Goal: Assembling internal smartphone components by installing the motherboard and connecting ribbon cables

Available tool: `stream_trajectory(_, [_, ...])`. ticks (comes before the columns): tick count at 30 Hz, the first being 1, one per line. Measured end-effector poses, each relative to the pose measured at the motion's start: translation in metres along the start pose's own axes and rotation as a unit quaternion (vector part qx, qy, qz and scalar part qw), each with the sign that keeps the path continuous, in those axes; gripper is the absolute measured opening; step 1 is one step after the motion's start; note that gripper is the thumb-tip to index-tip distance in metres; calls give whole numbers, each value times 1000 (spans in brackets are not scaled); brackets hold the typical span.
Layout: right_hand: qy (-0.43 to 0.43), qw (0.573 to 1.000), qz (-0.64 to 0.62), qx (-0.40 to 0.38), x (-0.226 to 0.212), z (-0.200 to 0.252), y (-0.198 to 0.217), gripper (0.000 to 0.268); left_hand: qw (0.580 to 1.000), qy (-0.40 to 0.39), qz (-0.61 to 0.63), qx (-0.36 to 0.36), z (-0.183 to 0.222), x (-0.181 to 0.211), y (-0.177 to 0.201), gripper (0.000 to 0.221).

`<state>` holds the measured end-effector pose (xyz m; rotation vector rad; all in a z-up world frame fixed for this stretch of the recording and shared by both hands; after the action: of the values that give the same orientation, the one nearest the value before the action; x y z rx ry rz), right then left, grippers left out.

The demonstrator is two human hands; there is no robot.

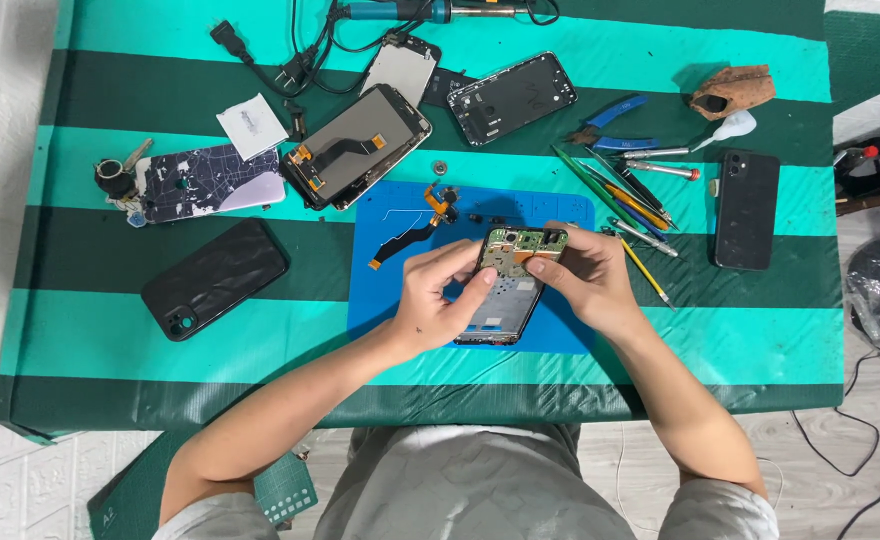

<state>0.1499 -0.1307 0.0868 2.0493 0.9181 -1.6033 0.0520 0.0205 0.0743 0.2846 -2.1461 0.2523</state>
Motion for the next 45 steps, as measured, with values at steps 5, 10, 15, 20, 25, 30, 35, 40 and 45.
stream_trajectory(5, [8,1000,5,4,1,-2,1,10,1000,2,6,0,-3,1,0,35])
stream_trajectory(10, [14,1000,13,6,2,-2,3,11,1000,13,17,2,-4,2,-1,34])
stream_trajectory(15, [14,1000,21,16,2,-1,5,12,1000,23,6,-4,-4,-1,0,32])
stream_trajectory(20, [9,1000,24,10,2,-2,4,11,999,32,12,-2,0,-11,3,27])
stream_trajectory(25, [-6,1000,19,-15,-4,-4,-5,9,999,51,5,4,-10,0,5,19])
stream_trajectory(30, [-12,999,11,-27,-13,-5,-19,7,997,74,28,16,-7,-12,9,22])
stream_trajectory(35, [-17,999,33,-40,-4,-3,-16,6,995,94,22,41,-2,-18,12,19])
stream_trajectory(40, [-24,998,55,-34,4,-3,-15,4,993,103,-5,63,4,-31,20,17])
stream_trajectory(45, [-14,998,60,-23,34,9,9,17,992,95,-67,58,6,-36,23,16])
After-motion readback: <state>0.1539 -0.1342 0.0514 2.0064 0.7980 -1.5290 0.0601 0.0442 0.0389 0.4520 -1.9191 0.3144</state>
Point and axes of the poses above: each hand's wrist, its own z-axis away from the middle knuckle, its own y-axis out of the back of the hand, x = y × z, the point moved 8 cm from there along -z, towards the middle knuckle
